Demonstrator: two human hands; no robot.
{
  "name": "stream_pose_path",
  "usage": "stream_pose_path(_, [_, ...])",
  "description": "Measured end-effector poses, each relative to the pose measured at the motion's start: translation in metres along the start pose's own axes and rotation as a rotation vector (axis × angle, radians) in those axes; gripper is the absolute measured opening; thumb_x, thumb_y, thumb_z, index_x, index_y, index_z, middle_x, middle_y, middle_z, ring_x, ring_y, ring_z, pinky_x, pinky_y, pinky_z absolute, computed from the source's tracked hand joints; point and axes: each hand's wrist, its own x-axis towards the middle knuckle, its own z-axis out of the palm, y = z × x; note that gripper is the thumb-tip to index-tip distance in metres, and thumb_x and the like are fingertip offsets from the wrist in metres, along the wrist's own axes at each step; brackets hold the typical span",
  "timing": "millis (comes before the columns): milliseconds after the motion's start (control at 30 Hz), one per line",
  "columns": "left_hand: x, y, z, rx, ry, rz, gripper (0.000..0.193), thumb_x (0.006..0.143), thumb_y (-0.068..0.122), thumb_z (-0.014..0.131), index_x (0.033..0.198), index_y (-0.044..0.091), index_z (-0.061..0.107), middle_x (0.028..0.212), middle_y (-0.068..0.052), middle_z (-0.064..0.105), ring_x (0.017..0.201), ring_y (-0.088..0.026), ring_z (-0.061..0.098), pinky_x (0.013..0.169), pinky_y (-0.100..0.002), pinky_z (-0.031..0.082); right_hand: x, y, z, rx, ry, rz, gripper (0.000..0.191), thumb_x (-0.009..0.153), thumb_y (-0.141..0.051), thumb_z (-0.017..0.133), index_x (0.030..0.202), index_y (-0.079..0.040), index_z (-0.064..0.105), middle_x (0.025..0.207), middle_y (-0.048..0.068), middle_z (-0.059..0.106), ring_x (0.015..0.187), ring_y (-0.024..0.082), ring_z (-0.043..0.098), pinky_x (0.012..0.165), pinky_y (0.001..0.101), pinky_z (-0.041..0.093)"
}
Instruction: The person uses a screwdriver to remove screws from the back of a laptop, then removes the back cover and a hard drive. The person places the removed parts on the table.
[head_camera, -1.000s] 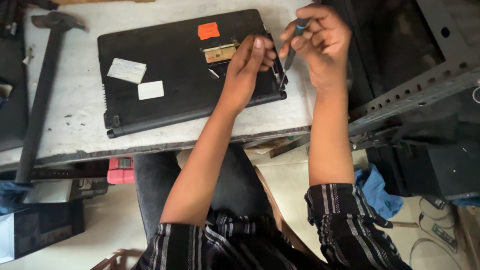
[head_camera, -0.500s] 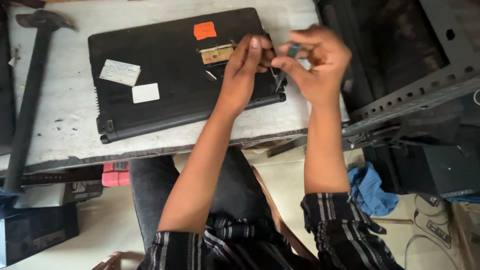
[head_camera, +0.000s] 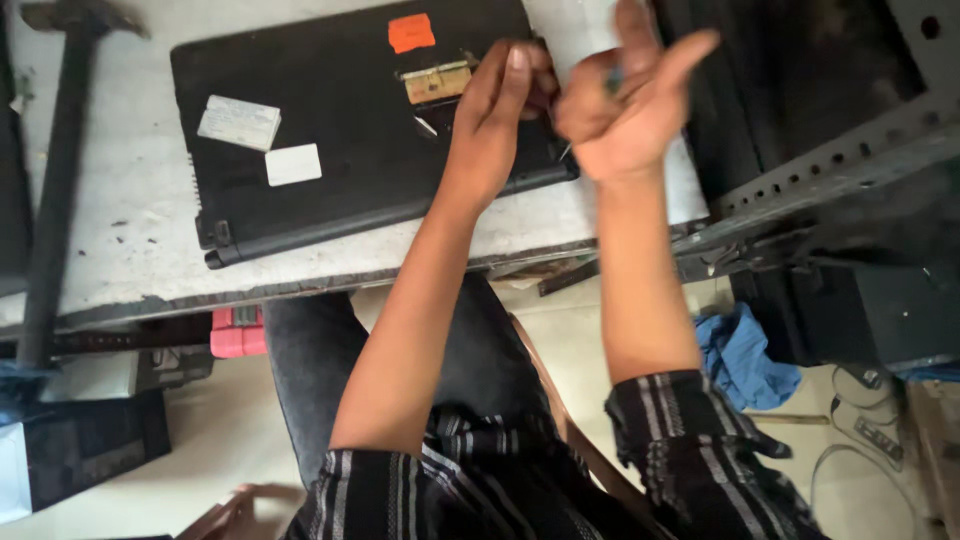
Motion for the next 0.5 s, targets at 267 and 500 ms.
stream_pose_path(267, [0.004,0.001,0.004,-0.098,-0.076,0.029,0.027,0.115,0.027,0.049,0.111,0.002,0.059,0.101,-0.003,0.062,0.095,-0.012,0.056,0.089,-0.029,0.049,-0.001,-0.008,0.013,-0.727,0.230,-0.239,0.028,0.105,-0.034,0.073,0.108,-0.008,0.064,0.099,0.003,0.054,0.084,0.013,0.056,0.071,0.0300,0.048])
stream_pose_path(500, [-0.001,0.006,0.002,-0.034,-0.084,-0.008,0.022,0.112,0.021,0.050,0.108,0.002,0.061,0.095,-0.003,0.062,0.091,-0.013,0.059,0.087,-0.028,0.049,-0.007,-0.007,0.013,-1.107,0.331,-0.369,0.028,0.099,-0.010,0.082,0.120,0.004,0.070,0.109,0.011,0.070,0.082,0.011,0.063,0.070,0.0211,0.048])
